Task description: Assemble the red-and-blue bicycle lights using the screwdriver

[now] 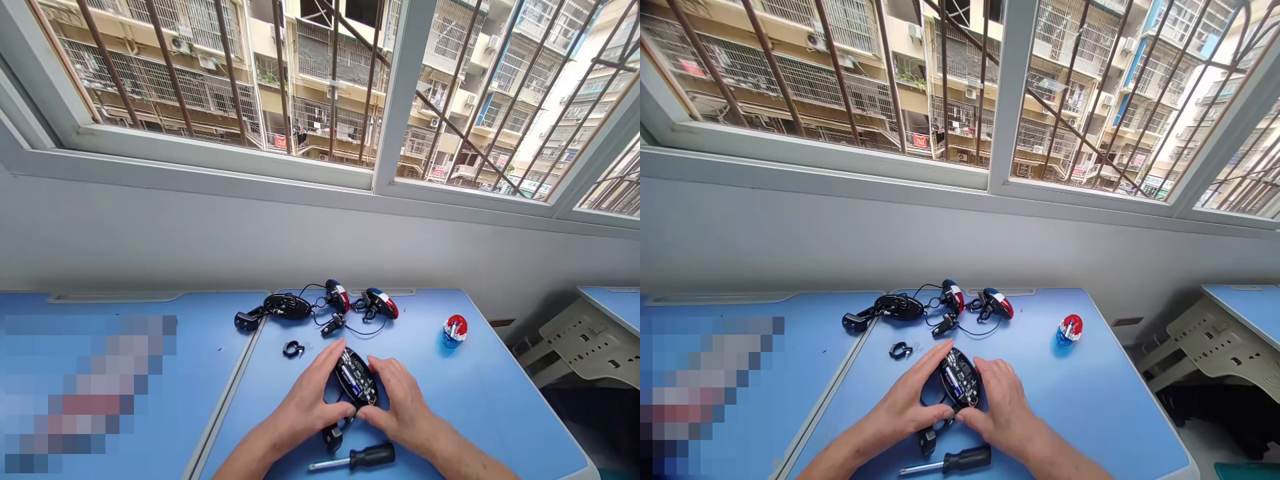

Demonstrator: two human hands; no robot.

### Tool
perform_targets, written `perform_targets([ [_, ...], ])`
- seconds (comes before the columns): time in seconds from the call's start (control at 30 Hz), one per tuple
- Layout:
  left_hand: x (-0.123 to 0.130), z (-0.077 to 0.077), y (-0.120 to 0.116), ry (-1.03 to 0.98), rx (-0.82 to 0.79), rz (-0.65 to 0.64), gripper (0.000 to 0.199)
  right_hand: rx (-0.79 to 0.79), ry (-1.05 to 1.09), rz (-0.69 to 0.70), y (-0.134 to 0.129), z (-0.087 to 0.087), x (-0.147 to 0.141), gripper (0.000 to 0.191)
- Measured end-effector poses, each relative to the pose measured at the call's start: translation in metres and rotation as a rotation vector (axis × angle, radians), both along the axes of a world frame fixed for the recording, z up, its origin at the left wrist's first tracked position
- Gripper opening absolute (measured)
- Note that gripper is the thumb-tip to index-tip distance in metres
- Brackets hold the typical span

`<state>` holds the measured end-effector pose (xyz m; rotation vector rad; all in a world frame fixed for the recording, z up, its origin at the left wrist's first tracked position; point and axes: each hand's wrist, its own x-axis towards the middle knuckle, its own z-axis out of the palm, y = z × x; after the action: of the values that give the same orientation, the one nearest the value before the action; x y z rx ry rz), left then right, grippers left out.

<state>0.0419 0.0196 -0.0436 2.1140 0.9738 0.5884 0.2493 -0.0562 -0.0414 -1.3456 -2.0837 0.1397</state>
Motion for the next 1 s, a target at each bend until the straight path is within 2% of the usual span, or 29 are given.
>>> perform_targets([
  [0.2,0.002,0.000,0.001,-0.003,0.029,0.019,0.089,0.038,-0.038,-0.015,-0.002,0.002,-0.002,0.082],
  [0.47,0.002,0.005,0.009,-0.023,0.050,0.005,0.079,0.003,-0.017,-0.018,-0.003,-0.002,-0.002,0.077],
  [0.6,-0.004,-0.002,0.020,-0.072,0.117,-0.014,0.067,-0.028,-0.052,-0.022,0.001,-0.003,-0.004,0.080],
  [0.73,-0.008,-0.011,0.030,-0.087,0.209,-0.024,0.067,-0.032,-0.101,-0.043,0.007,-0.005,-0.006,0.081],
  [0.83,-0.008,-0.010,0.029,-0.091,0.246,-0.020,0.072,-0.058,-0.132,-0.057,0.009,-0.005,-0.009,0.082],
  [1.0,-0.006,-0.009,0.026,-0.089,0.238,0.002,0.064,-0.079,-0.122,-0.049,0.007,-0.001,-0.011,0.078],
])
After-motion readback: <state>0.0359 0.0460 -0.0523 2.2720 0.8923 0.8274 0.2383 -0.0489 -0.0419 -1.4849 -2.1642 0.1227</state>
